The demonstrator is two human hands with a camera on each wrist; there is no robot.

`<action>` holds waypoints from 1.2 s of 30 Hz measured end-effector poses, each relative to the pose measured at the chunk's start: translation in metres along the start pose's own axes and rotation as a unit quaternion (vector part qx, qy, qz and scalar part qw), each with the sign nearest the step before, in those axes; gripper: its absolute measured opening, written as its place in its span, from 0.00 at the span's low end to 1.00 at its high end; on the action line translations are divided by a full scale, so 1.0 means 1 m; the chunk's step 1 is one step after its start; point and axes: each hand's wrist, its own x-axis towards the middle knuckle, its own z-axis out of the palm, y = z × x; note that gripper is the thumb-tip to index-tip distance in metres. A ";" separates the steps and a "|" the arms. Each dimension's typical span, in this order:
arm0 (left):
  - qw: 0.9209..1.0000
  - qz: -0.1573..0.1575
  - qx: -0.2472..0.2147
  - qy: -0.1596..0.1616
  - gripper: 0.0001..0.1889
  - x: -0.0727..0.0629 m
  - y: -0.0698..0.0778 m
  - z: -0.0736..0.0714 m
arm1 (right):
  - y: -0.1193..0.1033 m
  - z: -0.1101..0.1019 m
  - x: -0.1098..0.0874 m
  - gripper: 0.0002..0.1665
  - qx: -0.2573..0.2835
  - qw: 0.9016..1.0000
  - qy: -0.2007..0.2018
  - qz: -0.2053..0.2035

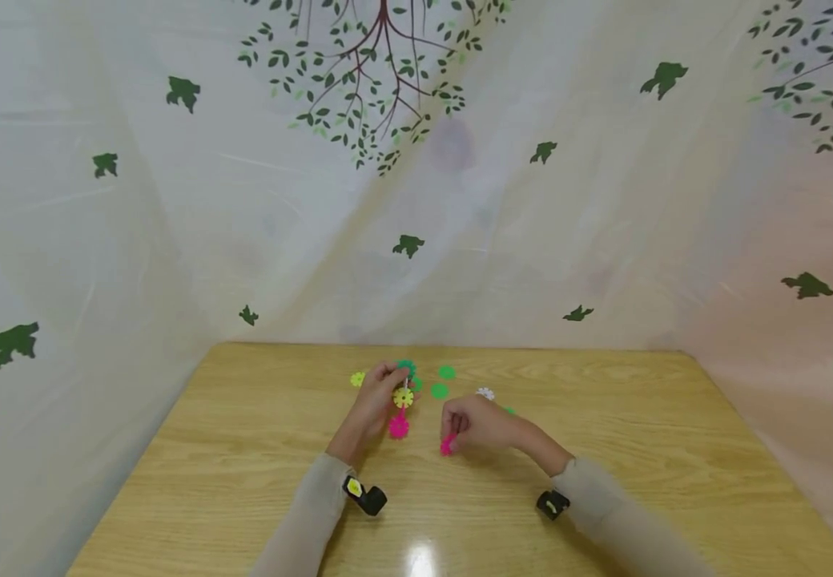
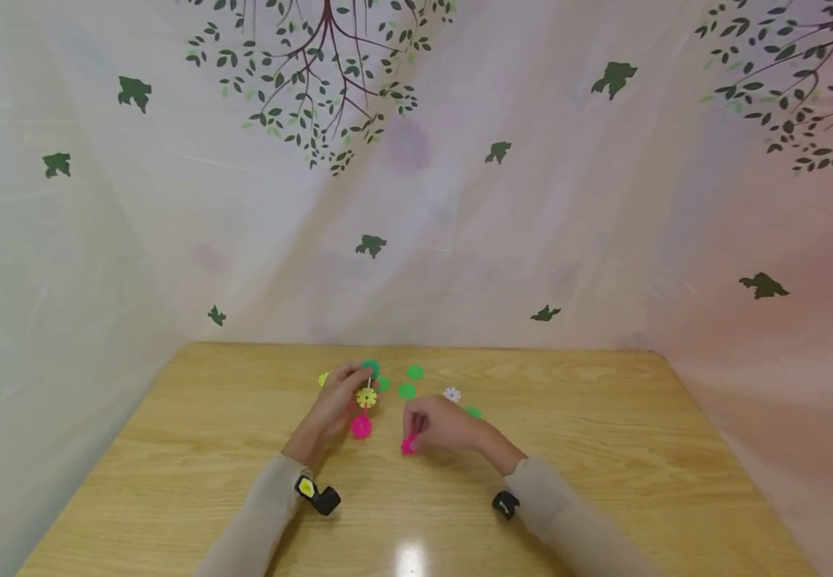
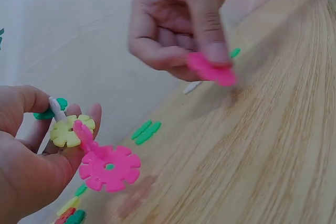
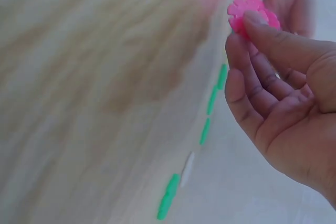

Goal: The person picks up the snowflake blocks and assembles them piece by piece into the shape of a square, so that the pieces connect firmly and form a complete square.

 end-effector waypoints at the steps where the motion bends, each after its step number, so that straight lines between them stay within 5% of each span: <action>1: 1.000 0.001 -0.001 0.001 0.03 0.000 0.000 0.000 | 0.001 -0.002 0.003 0.08 -0.005 1.000 0.018 -0.009; 7: 1.000 0.009 0.013 0.003 0.04 -0.001 0.001 -0.001 | 0.002 -0.015 0.023 0.07 -0.024 0.989 0.148 -0.015; 14: 0.999 0.022 0.044 0.007 0.03 0.001 0.000 -0.003 | 0.001 -0.020 0.041 0.04 0.042 0.971 0.237 -0.007; 27: 0.998 0.013 0.055 0.027 0.05 0.002 -0.005 -0.002 | 0.008 -0.008 0.055 0.04 0.077 0.948 0.309 -0.003; 36: 0.999 0.017 0.033 0.011 0.05 0.004 -0.005 -0.003 | -0.029 -0.008 0.044 0.05 0.109 0.946 0.306 -0.018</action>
